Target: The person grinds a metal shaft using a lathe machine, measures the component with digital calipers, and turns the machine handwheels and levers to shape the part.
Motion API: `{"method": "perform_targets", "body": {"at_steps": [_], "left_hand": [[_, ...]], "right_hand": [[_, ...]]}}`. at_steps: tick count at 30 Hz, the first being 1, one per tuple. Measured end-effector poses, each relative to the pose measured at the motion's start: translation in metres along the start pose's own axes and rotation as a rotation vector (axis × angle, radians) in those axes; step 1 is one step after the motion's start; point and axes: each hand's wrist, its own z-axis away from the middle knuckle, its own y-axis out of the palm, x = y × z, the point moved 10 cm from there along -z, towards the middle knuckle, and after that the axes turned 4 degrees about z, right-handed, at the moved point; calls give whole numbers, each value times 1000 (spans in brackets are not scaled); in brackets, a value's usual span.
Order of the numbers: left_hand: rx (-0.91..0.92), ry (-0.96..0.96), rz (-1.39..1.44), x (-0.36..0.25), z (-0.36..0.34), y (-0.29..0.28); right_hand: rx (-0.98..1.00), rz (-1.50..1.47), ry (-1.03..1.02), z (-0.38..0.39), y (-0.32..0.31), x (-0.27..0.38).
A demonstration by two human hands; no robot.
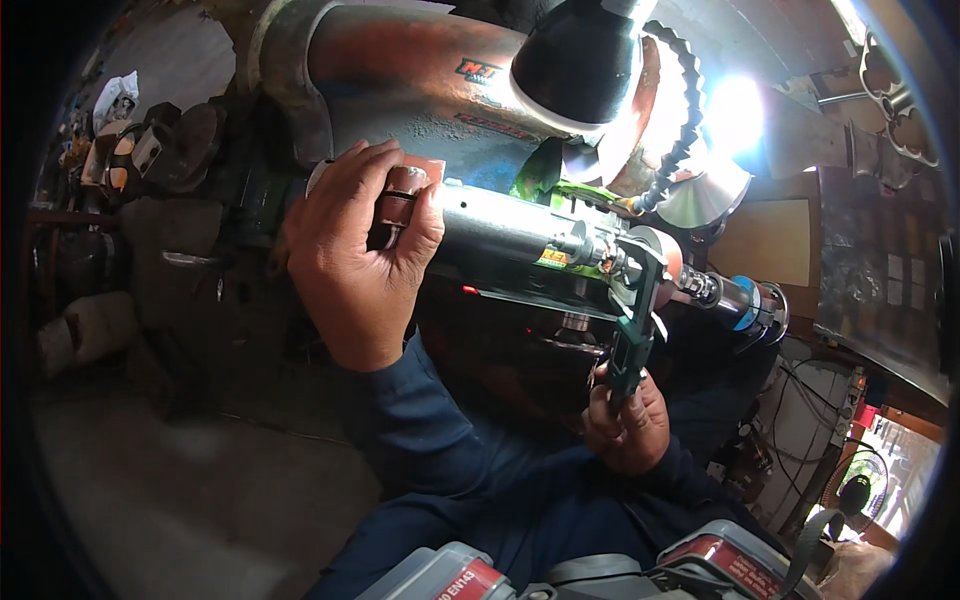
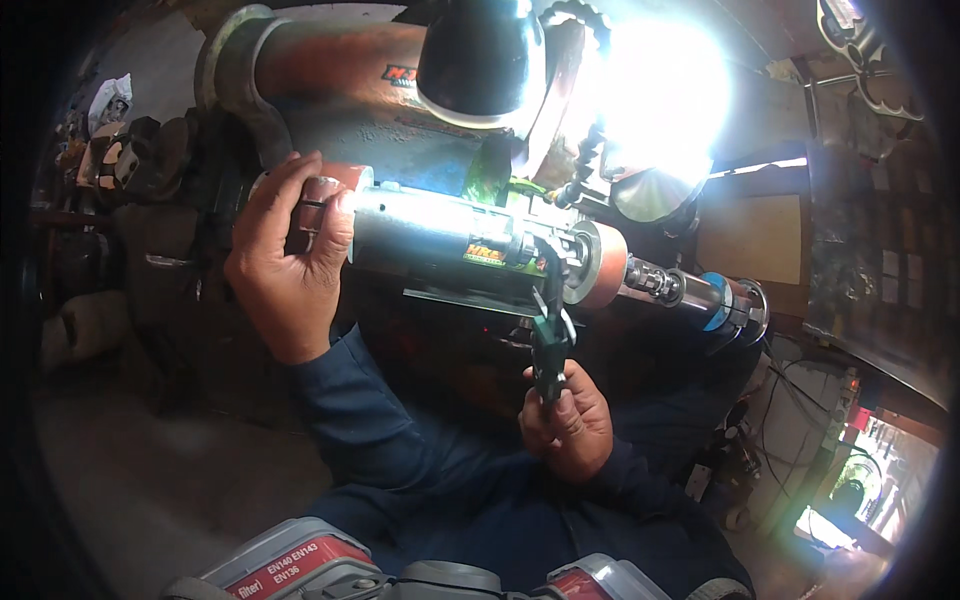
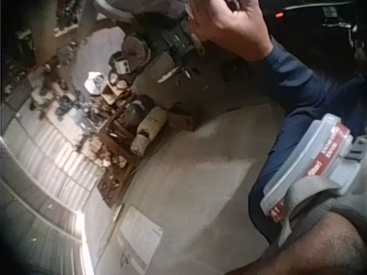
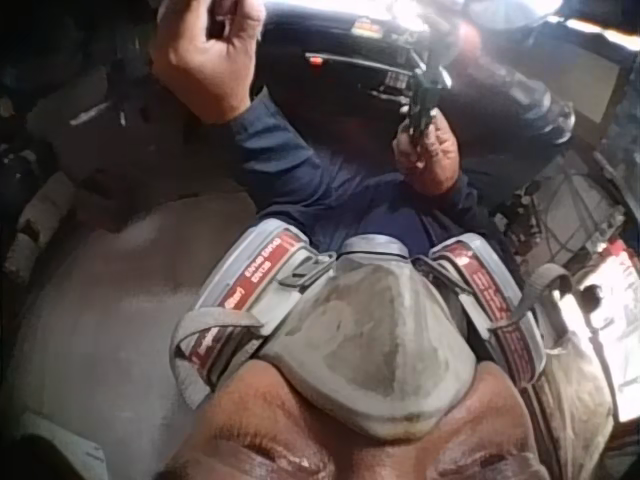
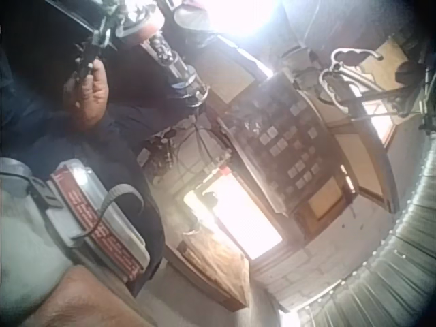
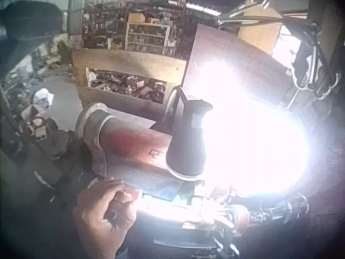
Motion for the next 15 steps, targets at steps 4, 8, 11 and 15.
{"method": "perform_targets", "body": {"at_steps": [4, 8, 11, 15], "left_hand": [[-4, -4, 5, 2, 4, -4], [-7, 0, -13, 2, 6, -4], [-17, 8, -21, 1, 7, -7], [-47, 22, -16, 0, 8, -5]], "right_hand": [[-48, -158, 26, -6, 11, -8], [-132, -167, 43, -9, 15, -11], [-166, -169, 58, -8, 15, -15], [-253, -155, 79, -7, 10, -20]]}}
